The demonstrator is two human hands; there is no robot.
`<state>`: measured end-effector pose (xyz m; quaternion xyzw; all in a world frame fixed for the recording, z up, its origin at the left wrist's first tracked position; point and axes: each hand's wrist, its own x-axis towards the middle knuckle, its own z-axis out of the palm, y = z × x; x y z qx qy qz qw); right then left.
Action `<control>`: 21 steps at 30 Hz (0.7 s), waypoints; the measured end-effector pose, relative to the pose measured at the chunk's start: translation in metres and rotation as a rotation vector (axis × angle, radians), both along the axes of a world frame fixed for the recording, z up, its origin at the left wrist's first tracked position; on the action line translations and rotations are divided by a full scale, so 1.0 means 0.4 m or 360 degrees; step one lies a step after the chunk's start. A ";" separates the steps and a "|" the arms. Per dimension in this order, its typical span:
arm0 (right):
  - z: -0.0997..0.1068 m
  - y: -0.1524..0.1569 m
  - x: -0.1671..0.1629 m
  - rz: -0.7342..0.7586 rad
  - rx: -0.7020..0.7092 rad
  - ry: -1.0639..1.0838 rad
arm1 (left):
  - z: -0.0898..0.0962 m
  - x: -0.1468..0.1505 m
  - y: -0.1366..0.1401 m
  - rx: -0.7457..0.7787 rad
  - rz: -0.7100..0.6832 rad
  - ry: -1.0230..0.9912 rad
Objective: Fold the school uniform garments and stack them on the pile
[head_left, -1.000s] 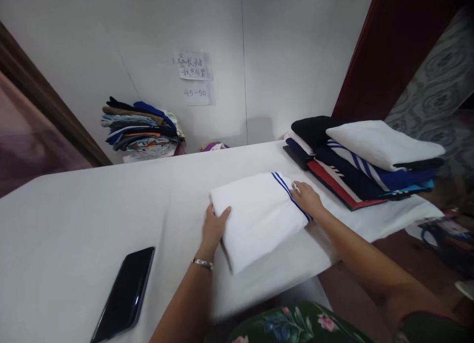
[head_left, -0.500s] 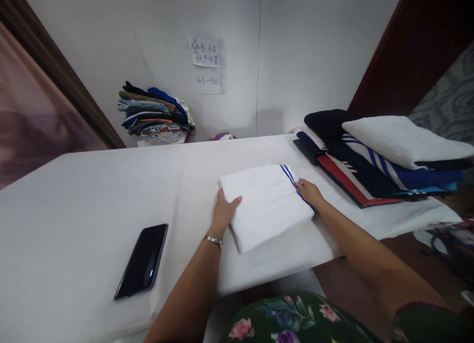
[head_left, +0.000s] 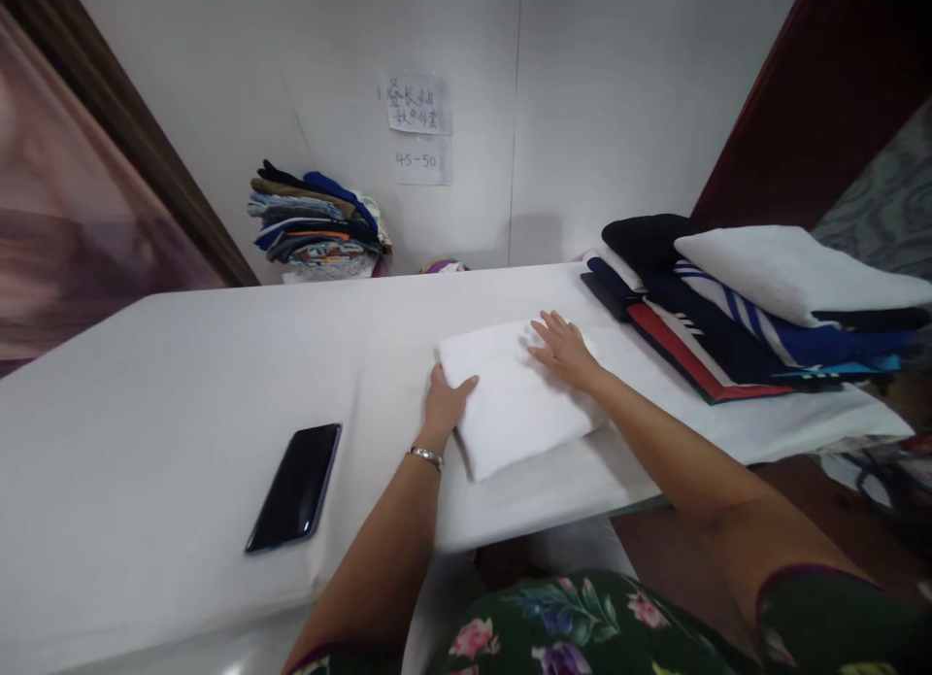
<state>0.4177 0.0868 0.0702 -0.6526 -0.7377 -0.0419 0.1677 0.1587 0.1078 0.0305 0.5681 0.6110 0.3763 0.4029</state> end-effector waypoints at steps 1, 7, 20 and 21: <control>-0.010 0.017 0.002 -0.0047 -0.0097 -0.0035 | 0.000 0.000 -0.001 -0.0005 -0.0010 -0.0007; -0.095 0.079 0.048 -0.0244 -0.0461 -0.0026 | -0.003 0.002 -0.007 -0.0011 -0.0022 0.0048; -0.132 0.084 0.059 -0.0228 -0.0303 -0.0006 | 0.081 0.091 0.039 0.0589 -0.0344 0.0920; -0.132 0.085 0.061 -0.0226 -0.0306 0.0008 | 0.074 0.099 0.059 0.0544 -0.0403 0.0968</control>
